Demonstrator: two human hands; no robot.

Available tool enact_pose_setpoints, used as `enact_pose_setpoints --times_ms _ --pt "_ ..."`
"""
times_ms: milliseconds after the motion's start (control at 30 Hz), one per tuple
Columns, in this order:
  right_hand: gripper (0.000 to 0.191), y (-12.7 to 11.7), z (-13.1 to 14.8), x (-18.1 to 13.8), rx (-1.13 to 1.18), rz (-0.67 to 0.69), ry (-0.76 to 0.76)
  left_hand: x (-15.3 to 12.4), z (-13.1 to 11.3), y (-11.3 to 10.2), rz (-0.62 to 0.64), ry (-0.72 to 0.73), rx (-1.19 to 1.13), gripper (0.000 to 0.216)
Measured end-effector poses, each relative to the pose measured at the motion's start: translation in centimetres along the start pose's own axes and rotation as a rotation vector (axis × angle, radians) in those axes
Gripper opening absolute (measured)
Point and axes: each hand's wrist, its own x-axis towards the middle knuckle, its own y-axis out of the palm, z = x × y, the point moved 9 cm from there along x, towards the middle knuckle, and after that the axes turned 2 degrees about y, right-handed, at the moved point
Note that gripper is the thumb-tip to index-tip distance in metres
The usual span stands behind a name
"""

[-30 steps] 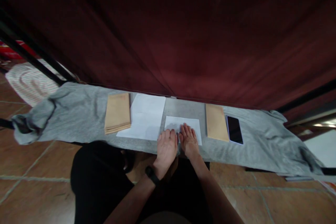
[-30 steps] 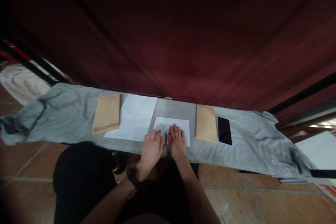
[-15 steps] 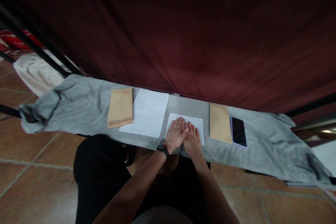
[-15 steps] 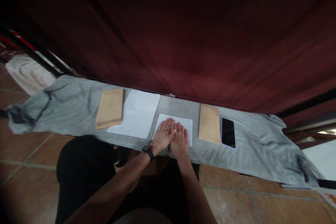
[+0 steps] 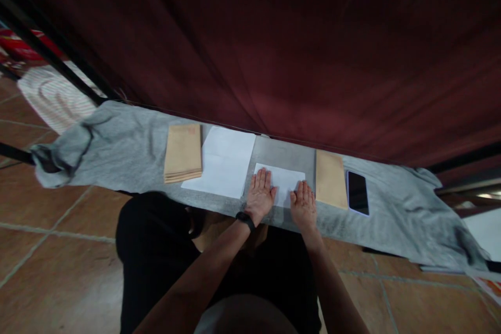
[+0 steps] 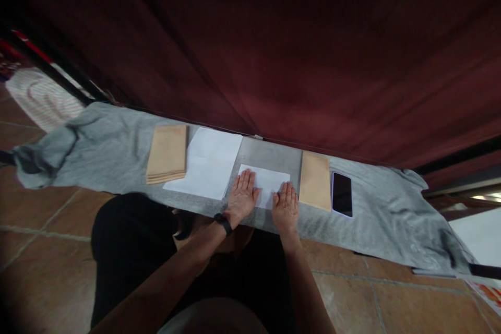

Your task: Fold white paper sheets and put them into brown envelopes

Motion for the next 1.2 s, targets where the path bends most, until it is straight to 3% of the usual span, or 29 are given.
enact_pose_setpoints --times_ms 133,267,400,733,867,1033,1200 --pt "0.058 -0.4 1.3 1.2 0.034 0.004 0.012 0.1 -0.4 -0.3 0.0 0.009 -0.03 0.063" --pt "0.055 1.0 4.9 3.4 0.108 0.127 -0.109 0.2 -0.8 -0.8 0.006 0.025 -0.109 0.06" --pt "0.051 2.2 6.6 4.4 0.089 0.175 -0.192 0.3 -1.1 -0.8 0.035 0.03 -0.107 0.061" --pt "0.053 1.9 3.7 3.5 0.008 0.091 -0.112 0.2 -0.4 -0.6 0.009 0.018 -0.061 0.06" --pt "0.052 2.0 3.6 3.2 -0.029 0.117 -0.115 1.0 -2.7 -0.7 -0.044 0.117 -0.117 0.057" --pt "0.057 2.2 3.5 3.0 -0.049 0.15 -0.134 2.3 -5.4 0.6 0.021 0.223 -0.177 0.055" --pt "0.056 2.0 3.7 3.3 -0.01 0.128 -0.114 2.7 -3.8 1.0 0.021 0.172 -0.158 0.059"
